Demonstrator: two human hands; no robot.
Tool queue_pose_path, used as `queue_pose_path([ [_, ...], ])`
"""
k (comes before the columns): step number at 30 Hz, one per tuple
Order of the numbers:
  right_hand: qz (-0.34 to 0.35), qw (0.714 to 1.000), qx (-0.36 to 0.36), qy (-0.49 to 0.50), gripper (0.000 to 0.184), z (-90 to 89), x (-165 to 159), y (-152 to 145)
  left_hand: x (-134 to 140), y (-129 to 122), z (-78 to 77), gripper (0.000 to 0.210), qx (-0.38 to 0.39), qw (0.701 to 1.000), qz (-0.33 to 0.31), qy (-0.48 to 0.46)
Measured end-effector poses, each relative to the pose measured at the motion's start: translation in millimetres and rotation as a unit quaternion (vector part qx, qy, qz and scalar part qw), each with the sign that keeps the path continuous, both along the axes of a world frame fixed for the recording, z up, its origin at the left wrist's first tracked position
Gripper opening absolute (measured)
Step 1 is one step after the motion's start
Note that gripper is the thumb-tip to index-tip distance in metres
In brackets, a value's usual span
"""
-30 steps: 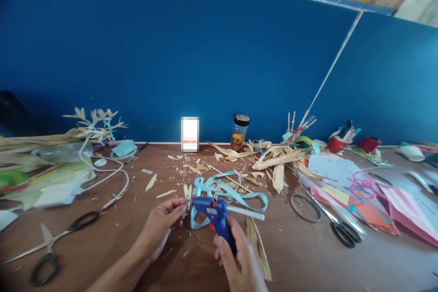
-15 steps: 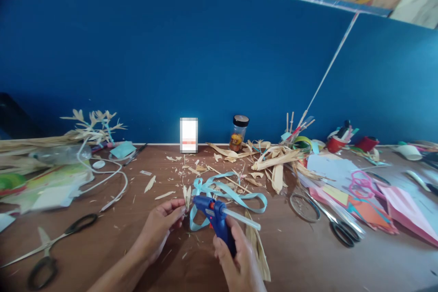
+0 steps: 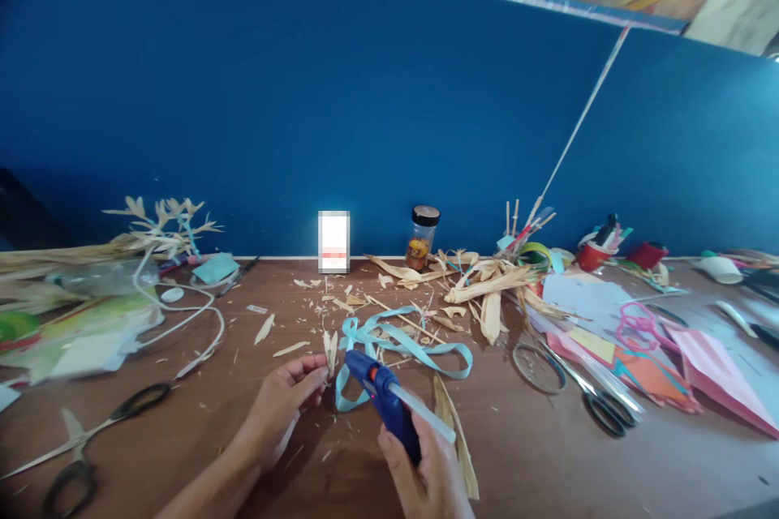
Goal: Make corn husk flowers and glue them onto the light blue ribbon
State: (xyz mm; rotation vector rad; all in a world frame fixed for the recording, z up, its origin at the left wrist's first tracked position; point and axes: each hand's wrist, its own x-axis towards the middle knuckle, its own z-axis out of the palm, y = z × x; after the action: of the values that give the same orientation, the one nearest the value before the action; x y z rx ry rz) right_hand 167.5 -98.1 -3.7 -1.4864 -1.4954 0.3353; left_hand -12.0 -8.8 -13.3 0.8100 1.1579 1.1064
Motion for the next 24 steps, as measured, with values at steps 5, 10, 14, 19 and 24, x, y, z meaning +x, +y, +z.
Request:
queue_pose_path([
  [5,0.051,0.998,-0.034,0.027,0.029,-6.1,-3,-2,0,1,2.5,0.025,-0.002,1.000,-0.003,-0.012],
  [10,0.034,0.998,-0.044,0.026,0.034,-6.9,-4,0,-1,1,1.1,0.025,-0.005,1.000,0.003,-0.021],
  [14,0.051,0.997,-0.048,0.044,0.036,-4.7,-4,2,-1,1,-1.1,0.024,-0.003,1.000,-0.004,-0.019],
  [19,0.073,0.993,-0.064,0.060,0.037,-5.8,-3,1,-2,1,-3.2,0.023,0.000,1.000,-0.003,-0.022],
  [24,0.024,0.999,-0.029,0.019,0.040,-13.0,-1,1,-2,1,-2.1,0.022,0.005,1.000,-0.007,-0.015],
])
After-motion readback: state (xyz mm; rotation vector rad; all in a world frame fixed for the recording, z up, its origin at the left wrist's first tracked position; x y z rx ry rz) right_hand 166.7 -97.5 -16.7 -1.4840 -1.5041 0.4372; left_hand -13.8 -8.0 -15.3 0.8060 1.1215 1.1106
